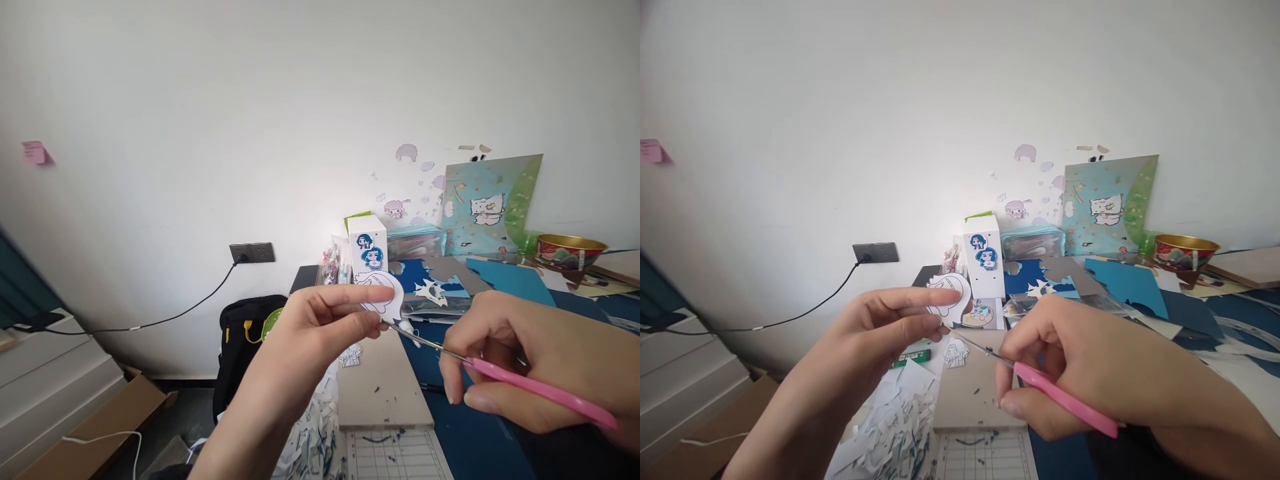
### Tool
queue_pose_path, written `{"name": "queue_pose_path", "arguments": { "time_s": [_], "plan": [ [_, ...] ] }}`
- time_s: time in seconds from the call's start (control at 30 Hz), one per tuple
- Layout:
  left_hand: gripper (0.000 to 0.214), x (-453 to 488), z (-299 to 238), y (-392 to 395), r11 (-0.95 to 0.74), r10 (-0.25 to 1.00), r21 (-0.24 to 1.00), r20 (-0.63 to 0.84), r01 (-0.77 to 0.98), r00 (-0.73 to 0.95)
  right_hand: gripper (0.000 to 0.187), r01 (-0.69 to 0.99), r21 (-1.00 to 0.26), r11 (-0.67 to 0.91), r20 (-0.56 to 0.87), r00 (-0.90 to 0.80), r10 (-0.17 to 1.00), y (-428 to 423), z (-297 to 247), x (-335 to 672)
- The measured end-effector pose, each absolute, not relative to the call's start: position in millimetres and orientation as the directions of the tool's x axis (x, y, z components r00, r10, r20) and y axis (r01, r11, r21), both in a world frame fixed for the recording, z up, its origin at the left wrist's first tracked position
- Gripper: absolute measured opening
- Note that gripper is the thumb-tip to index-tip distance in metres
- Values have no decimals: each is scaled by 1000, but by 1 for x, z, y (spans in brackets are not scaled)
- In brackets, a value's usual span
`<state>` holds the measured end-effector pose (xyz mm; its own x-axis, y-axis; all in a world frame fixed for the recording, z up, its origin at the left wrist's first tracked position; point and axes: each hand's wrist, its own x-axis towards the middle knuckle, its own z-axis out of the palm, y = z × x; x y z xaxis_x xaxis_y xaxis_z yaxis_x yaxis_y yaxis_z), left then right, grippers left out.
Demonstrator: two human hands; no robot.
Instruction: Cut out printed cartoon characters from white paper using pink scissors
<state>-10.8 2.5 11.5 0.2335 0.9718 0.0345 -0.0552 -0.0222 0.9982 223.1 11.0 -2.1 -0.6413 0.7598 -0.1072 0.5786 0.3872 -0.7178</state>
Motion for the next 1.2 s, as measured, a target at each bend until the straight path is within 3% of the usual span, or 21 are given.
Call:
{"name": "queue_pose_path", "arguments": {
  "time_s": [0.47,0.9,1.2],
  "plan": [
    [21,-12,10,2,-32,966,999,39,-32,255,9,531,-746,403,-91,-680,727,13,-7,227],
    [22,-11,11,3,-29,965,999,33,-19,260,18,574,-656,491,-12,-658,753,14,-14,231],
    [20,-10,10,4,-39,974,999,37,5,226,27,575,-672,466,-32,-652,758,14,-12,226]
  ]
}}
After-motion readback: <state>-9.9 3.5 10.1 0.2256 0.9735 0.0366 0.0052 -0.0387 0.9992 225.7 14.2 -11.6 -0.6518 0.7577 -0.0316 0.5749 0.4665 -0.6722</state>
